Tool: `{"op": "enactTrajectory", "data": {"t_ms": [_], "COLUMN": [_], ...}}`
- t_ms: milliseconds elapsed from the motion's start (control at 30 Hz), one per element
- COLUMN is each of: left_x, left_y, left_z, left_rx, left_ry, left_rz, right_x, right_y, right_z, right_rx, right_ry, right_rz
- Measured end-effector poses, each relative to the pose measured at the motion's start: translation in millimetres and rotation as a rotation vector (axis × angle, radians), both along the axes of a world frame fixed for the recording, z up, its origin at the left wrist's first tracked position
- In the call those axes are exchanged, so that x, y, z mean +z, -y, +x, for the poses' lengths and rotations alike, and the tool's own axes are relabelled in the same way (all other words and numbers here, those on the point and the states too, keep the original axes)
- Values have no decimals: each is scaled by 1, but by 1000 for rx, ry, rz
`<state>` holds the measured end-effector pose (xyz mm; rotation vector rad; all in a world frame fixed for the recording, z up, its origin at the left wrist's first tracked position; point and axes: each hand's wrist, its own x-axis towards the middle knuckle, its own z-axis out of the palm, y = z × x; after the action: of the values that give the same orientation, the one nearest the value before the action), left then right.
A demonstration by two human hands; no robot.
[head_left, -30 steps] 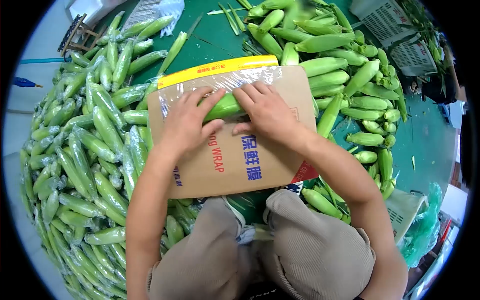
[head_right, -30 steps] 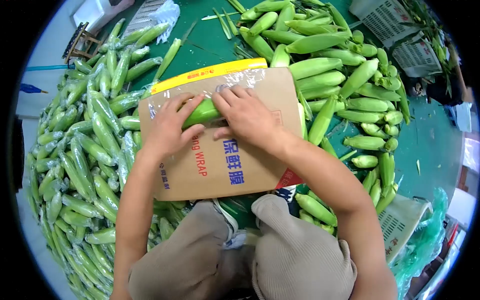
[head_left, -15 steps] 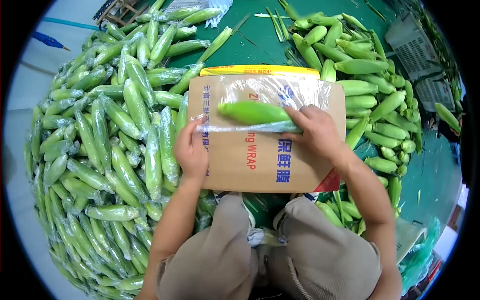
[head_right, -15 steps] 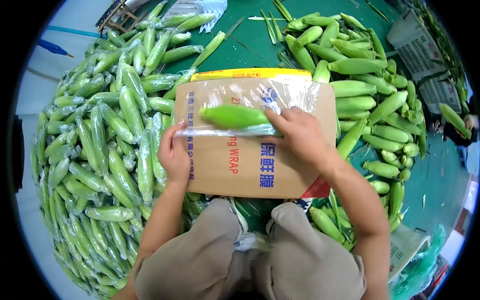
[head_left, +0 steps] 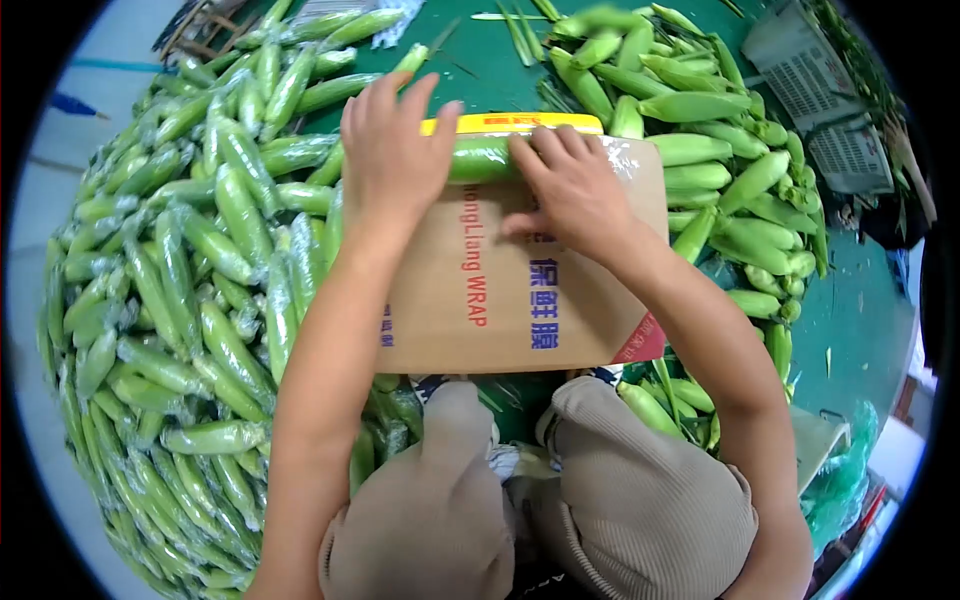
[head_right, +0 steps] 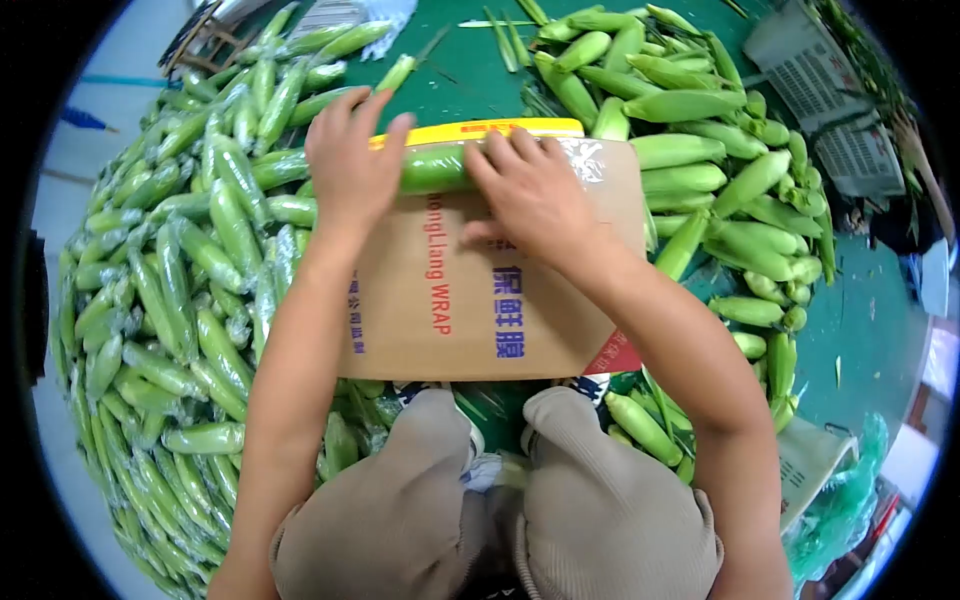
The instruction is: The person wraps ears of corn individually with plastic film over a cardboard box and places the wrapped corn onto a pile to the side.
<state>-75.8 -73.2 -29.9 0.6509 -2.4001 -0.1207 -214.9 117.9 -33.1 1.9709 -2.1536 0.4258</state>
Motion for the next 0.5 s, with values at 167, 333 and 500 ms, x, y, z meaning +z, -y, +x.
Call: {"op": "enactTrajectory", "data": {"t_ms": [167, 333, 500], "left_x": [-4, 5, 34], "left_y": [-60, -70, -86], "left_z": [24, 50, 41], "left_rx": [-236, -375, -464], "left_ry": [318, 351, 737], "left_rz": [-84, 30, 472], "right_x": [-20, 38, -14], "right_y": [33, 6, 24], "right_z": [-40, -14, -17], "right_rx": [113, 141, 366], "right_ry": [350, 782, 400], "right_rz": [79, 593, 215]}}
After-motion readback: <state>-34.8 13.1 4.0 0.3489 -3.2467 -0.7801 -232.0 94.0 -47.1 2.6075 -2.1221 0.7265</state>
